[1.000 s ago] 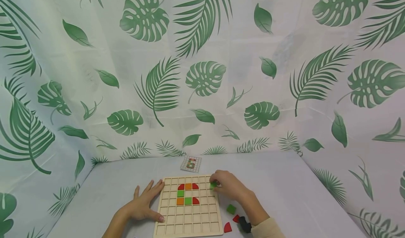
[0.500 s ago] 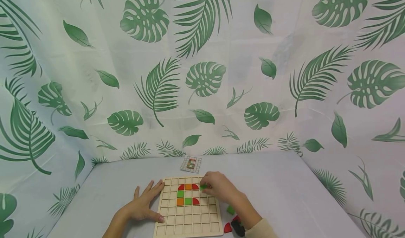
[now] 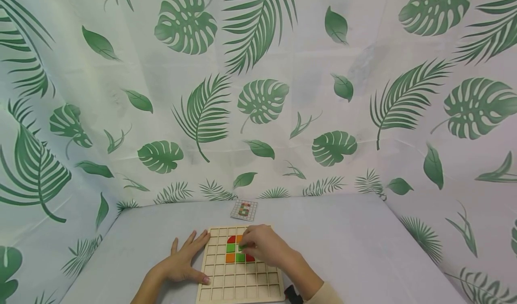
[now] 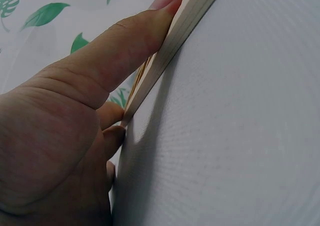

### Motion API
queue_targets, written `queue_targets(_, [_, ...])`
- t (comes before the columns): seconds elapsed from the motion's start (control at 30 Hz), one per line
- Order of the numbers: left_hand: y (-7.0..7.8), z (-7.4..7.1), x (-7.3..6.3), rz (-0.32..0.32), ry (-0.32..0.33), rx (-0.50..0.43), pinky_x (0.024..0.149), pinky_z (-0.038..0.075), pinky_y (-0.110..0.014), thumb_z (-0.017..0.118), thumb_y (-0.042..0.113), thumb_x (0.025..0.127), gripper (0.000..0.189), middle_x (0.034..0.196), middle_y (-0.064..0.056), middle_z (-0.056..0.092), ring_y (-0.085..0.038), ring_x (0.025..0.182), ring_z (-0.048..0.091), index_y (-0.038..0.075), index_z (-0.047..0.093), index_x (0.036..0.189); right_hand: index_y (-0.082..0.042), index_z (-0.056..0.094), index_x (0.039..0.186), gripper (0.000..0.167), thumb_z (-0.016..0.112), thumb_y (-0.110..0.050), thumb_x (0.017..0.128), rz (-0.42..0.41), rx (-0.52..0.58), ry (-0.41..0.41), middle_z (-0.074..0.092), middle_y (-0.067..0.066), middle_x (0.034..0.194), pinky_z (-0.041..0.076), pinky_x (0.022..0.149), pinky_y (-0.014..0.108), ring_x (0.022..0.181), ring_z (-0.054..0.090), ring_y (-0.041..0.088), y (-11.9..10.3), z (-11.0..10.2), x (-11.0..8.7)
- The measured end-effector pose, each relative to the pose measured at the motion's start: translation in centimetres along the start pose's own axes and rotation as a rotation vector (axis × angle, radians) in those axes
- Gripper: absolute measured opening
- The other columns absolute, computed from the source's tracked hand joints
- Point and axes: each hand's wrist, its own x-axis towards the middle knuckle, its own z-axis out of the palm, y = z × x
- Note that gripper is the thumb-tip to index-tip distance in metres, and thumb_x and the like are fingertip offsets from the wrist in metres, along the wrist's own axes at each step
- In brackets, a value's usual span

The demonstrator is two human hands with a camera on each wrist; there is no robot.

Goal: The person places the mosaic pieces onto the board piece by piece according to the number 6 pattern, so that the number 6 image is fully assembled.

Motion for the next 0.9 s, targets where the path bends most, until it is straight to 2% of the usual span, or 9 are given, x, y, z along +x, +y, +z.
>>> queue_targets(0.27, [0.0, 0.0, 0.0, -0.001, -0.003, -0.001, 0.110, -0.024, -0.080, 0.089, 0.067, 0.065, 0.132, 0.176, -0.009, 0.015, -0.046, 0.161, -0.001, 0.014, 0.024, 0.167, -0.008, 0.082, 0.104, 0.014, 0.076, -0.002, 0.092, -0.045, -0.002, -0.020, 0.076, 0.000, 0.105, 0.058, 0.077, 0.015, 0.093, 0.070, 0.004, -0.5, 1.1, 0.3])
queue_targets(0.4, [0.0, 0.0, 0.0, 0.002, -0.004, -0.004, 0.110, -0.024, -0.080, 0.088, 0.067, 0.065, 0.132, 0.176, -0.010, 0.015, -0.046, 0.161, -0.001, 0.014, 0.023, 0.167, -0.010, 0.082, 0.103, 0.014, 0.076, -0.003, 0.092, -0.036, 0.020, -0.042, 0.076, -0.004, 0.104, 0.058, 0.077, 0.014, 0.093, 0.068, -0.001, -0.7, 1.7, 0.5])
queue_targets(0.63, [-0.1, 0.0, 0.0, 0.001, 0.001, 0.001, 0.110, -0.024, -0.080, 0.088, 0.069, 0.065, 0.132, 0.176, -0.008, 0.015, -0.045, 0.161, -0.001, 0.015, 0.023, 0.167, -0.014, 0.081, 0.099, 0.010, 0.079, -0.008, 0.091, -0.025, 0.011, -0.058, 0.075, -0.007, 0.103, 0.057, 0.082, 0.017, 0.096, 0.067, -0.001, -1.0, 2.2, 0.6])
queue_targets(0.9, [-0.1, 0.0, 0.1, -0.001, -0.003, 0.008, 0.110, -0.023, -0.081, 0.088, 0.069, 0.065, 0.132, 0.176, -0.008, 0.015, -0.045, 0.161, -0.001, 0.015, 0.023, 0.167, -0.010, 0.081, 0.099, 0.011, 0.081, -0.007, 0.089, -0.015, 0.037, -0.098, 0.075, -0.005, 0.098, 0.055, 0.073, 0.012, 0.082, 0.061, -0.008, -1.2, 2.9, 0.7])
